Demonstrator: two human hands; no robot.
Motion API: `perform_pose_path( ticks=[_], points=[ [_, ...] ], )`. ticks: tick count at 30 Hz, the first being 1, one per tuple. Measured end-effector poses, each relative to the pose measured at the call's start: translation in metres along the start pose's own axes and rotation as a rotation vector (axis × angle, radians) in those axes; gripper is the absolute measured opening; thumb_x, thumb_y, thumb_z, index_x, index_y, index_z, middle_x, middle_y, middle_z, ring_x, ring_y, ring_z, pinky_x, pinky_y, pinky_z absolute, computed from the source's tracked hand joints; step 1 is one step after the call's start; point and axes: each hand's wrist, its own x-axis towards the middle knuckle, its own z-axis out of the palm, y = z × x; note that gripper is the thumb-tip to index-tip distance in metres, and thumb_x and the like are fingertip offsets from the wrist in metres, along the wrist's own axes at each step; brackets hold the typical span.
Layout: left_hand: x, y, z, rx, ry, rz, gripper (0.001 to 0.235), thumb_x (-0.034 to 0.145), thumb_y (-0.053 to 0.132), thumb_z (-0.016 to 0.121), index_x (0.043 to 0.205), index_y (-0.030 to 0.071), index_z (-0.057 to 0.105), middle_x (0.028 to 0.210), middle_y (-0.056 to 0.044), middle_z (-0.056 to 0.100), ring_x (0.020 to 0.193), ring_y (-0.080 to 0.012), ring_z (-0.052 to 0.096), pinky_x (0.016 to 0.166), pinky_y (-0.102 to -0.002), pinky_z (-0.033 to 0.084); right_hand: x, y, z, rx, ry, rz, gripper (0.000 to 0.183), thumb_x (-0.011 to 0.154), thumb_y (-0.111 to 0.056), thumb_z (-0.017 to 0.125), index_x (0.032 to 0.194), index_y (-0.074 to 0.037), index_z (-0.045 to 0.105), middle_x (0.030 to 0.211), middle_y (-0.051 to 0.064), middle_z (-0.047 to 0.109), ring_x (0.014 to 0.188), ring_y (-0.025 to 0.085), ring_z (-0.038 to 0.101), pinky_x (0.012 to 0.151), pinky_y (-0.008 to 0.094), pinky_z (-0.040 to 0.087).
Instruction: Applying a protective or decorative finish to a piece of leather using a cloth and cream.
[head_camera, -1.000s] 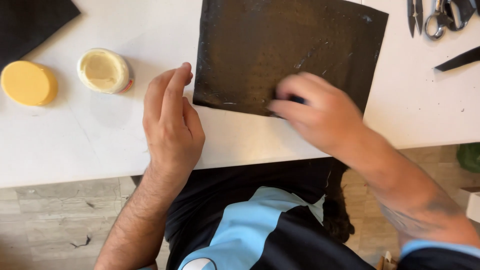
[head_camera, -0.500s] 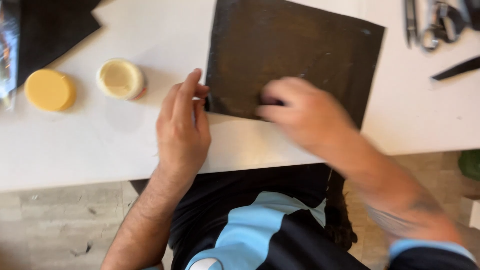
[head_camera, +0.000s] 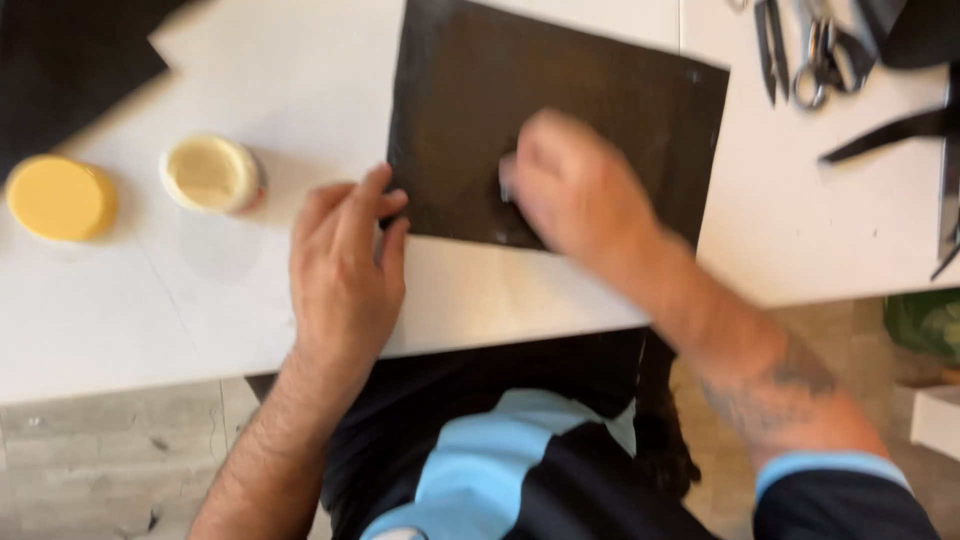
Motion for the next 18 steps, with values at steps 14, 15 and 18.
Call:
perform_pose_path(
  ticks=[14,15,18],
  points=[
    [0.000,0.000,-0.005,-0.037,-0.049,-0.135,0.050,0.091,0.000,0.078,0.136,-0.001,0.057,0.108,-0.001,0.075,0.108,-0.0275,0.061,0.098,-0.043,0.047,0.069,0.062,0.010,-0.049,0.006,0.021,0.003,0.097,0.004,0.074,0.098,0.004,0.071,0.098,0.018,0.059,0.086,0.035,0.062,0.071,0.043,0.050],
    [-0.001,0.001,-0.010,-0.030,-0.044,-0.142,0.050,0.091,0.000,0.078,0.136,-0.001,0.057,0.108,-0.001,0.075,0.108,-0.0275,0.061,0.098,-0.043,0.047,0.059,0.027,0.015,-0.043,0.006,0.011,0.003,0.097,0.004,0.074,0.098,0.004,0.071,0.098,0.018,0.059,0.086,0.035,0.062,0.071,0.043,0.050],
    [0.005,0.002,-0.010,-0.051,-0.035,-0.136,0.048,0.092,0.000,0.074,0.136,-0.004,0.056,0.108,-0.003,0.075,0.104,-0.0302,0.060,0.095,-0.046,0.049,0.059,-0.034,0.020,0.029,-0.107,-0.057,0.033,0.102,-0.007,0.061,0.072,-0.005,0.048,0.077,0.010,0.046,0.061,0.028,0.044,0.050,0.048,0.037]
  ],
)
